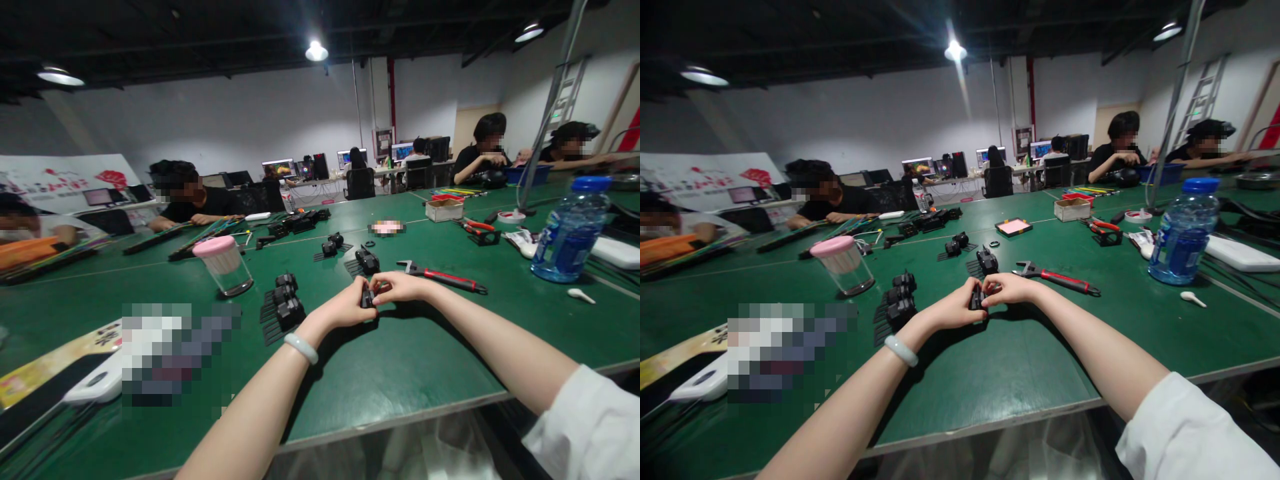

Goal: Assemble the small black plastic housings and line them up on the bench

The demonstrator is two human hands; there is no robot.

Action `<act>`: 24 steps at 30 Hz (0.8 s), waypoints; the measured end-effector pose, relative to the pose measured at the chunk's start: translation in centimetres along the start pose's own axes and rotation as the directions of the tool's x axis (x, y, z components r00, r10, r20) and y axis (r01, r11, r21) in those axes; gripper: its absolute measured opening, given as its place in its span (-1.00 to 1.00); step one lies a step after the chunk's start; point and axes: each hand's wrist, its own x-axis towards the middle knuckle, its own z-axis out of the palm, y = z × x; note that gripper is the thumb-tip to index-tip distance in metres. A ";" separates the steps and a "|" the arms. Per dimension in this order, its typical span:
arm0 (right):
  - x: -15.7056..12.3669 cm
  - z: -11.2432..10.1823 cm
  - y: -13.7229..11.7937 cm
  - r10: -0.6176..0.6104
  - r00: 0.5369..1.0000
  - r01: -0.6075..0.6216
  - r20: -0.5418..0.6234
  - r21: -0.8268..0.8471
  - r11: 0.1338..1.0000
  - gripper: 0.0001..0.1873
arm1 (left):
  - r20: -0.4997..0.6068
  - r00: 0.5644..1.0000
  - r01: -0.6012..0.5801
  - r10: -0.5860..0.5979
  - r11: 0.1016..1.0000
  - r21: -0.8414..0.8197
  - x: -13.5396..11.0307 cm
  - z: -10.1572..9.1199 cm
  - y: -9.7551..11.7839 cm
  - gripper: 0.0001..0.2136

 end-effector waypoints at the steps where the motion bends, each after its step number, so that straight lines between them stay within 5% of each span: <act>1: 0.0 0.0 0.1 0.012 1.000 -0.012 0.006 0.004 1.000 -0.66 | 0.000 1.000 0.004 -0.004 1.000 -0.003 0.0 0.0 0.0 -0.64; 24: 0.1 0.0 0.0 0.093 0.996 -0.092 -0.016 0.050 0.995 -0.63 | 0.003 0.998 0.061 -0.061 0.998 -0.015 -0.1 -0.1 0.5 -0.64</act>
